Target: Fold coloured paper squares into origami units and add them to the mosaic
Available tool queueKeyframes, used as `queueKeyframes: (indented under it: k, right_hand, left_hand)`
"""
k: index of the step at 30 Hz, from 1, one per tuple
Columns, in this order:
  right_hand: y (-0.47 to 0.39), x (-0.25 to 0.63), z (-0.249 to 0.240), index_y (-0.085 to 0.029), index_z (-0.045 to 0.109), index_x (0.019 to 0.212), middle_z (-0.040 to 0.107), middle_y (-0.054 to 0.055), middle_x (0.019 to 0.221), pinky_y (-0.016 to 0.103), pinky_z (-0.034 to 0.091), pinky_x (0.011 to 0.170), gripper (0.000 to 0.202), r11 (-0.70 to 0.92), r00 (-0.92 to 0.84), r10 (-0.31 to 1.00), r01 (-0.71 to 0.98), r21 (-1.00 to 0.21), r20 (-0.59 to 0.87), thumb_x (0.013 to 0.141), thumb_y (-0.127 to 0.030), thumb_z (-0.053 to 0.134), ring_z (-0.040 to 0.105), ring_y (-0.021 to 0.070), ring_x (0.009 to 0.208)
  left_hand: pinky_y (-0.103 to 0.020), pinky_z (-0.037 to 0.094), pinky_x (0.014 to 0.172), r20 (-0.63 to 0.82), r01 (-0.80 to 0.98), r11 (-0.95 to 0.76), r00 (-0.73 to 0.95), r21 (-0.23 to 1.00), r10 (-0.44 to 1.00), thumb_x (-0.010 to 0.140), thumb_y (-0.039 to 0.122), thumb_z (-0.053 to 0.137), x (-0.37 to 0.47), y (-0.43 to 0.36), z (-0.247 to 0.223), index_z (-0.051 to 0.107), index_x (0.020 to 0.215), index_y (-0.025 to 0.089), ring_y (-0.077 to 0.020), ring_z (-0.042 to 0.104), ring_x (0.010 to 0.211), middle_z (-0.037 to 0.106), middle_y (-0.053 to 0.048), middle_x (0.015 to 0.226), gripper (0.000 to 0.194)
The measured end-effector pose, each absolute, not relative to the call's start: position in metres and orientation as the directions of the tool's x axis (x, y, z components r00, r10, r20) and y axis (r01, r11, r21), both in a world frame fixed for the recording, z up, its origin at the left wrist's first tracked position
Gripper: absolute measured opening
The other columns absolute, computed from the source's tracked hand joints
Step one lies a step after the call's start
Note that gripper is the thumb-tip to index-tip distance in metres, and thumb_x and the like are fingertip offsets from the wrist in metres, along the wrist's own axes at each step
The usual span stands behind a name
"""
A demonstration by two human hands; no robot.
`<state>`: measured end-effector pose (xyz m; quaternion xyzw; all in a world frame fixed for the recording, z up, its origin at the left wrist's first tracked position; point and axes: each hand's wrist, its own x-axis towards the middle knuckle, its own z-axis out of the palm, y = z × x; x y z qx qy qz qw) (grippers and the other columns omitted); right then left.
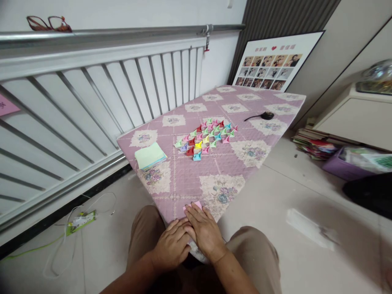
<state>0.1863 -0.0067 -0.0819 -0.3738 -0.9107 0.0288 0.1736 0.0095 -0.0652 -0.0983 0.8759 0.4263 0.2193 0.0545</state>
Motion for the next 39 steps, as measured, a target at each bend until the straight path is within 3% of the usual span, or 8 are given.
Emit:
queueKeyframes:
  k: [6,10,16,22,28,32,35,39]
  right_hand:
    - [-0.008,0.185,-0.082,-0.021,0.048,0.135,0.054,0.007,0.135,0.044,0.037,0.102,0.043,0.696,-0.635,0.715,0.685,-0.215,0.292,0.093,-0.034,0.047,0.046,0.0233,0.129]
    - [-0.010,0.184,-0.080,-0.021,0.050,0.133,0.054,0.008,0.136,0.046,0.036,0.103,0.043,0.672,-0.616,0.740,0.698,-0.247,0.270,0.092,-0.031,0.049,0.045,0.0244,0.129]
    - [-0.012,0.180,-0.074,-0.021,0.049,0.135,0.054,0.009,0.135,0.046,0.033,0.105,0.045,0.648,-0.602,0.761,0.710,-0.275,0.241,0.090,-0.028,0.051,0.044,0.0237,0.129]
    - [-0.021,0.203,-0.084,-0.023,0.037,0.142,0.044,0.009,0.144,0.052,0.027,0.106,0.056,0.638,-0.598,0.769,0.743,-0.203,0.227,0.090,-0.035,0.052,0.035,0.0272,0.135]
    - [-0.035,0.234,-0.097,-0.025,0.043,0.138,0.049,0.009,0.140,0.052,0.033,0.099,0.047,0.504,-0.448,0.851,0.844,-0.185,0.273,0.093,-0.038,0.045,0.035,0.0284,0.135]
    - [-0.029,0.228,-0.088,-0.024,0.059,0.121,0.062,0.009,0.125,0.046,0.037,0.095,0.034,0.406,-0.310,0.892,0.868,-0.285,0.329,0.095,-0.037,0.041,0.048,0.0271,0.124]
    - [-0.018,0.213,-0.081,-0.019,0.056,0.124,0.064,0.011,0.118,0.042,0.040,0.092,0.042,0.283,-0.149,0.930,0.875,-0.393,0.337,0.092,-0.044,0.046,0.054,0.0265,0.113]
    - [-0.011,0.197,-0.080,-0.020,0.057,0.123,0.061,0.011,0.123,0.045,0.040,0.090,0.045,0.248,-0.108,0.933,0.885,-0.395,0.344,0.087,-0.046,0.052,0.051,0.0295,0.115]
  left_hand:
    - [-0.042,0.039,0.105,0.400,0.701,-0.632,0.503,0.330,0.766,0.091,0.037,0.042,-0.001,-0.060,-0.091,0.053,0.121,0.013,-0.0242,0.050,0.121,0.059,-0.014,0.122,0.040]
    - [-0.047,0.037,0.105,0.419,0.742,-0.592,0.451,0.314,0.788,0.091,0.042,0.045,-0.008,-0.050,-0.088,0.044,0.131,0.009,-0.0280,0.045,0.126,0.053,-0.018,0.130,0.051]
    - [-0.047,0.036,0.104,0.362,0.799,-0.523,0.413,0.297,0.836,0.090,0.041,0.048,-0.002,-0.043,-0.086,0.045,0.132,0.011,-0.0276,0.045,0.124,0.054,-0.015,0.131,0.051]
    - [-0.046,0.035,0.103,0.290,0.830,-0.474,0.396,0.292,0.871,0.088,0.038,0.054,0.005,-0.044,-0.077,0.050,0.130,0.020,-0.0277,0.044,0.122,0.054,-0.010,0.130,0.046]
    - [-0.048,0.034,0.103,0.203,0.852,-0.450,0.407,0.267,0.891,0.085,0.034,0.058,0.006,-0.045,-0.069,0.052,0.129,0.030,-0.0280,0.040,0.122,0.049,-0.008,0.131,0.044]
    - [-0.049,0.035,0.101,0.165,0.850,-0.458,0.428,0.261,0.888,0.085,0.033,0.059,0.007,-0.044,-0.064,0.053,0.127,0.035,-0.0284,0.039,0.122,0.046,-0.007,0.130,0.043]
    - [-0.049,0.037,0.100,0.122,0.845,-0.465,0.449,0.263,0.885,0.084,0.033,0.061,0.006,-0.043,-0.060,0.053,0.127,0.038,-0.0288,0.038,0.122,0.044,-0.007,0.131,0.044]
    - [-0.049,0.037,0.099,0.115,0.844,-0.478,0.464,0.244,0.878,0.083,0.033,0.061,0.006,-0.042,-0.058,0.051,0.128,0.038,-0.0289,0.038,0.122,0.044,-0.006,0.131,0.046]
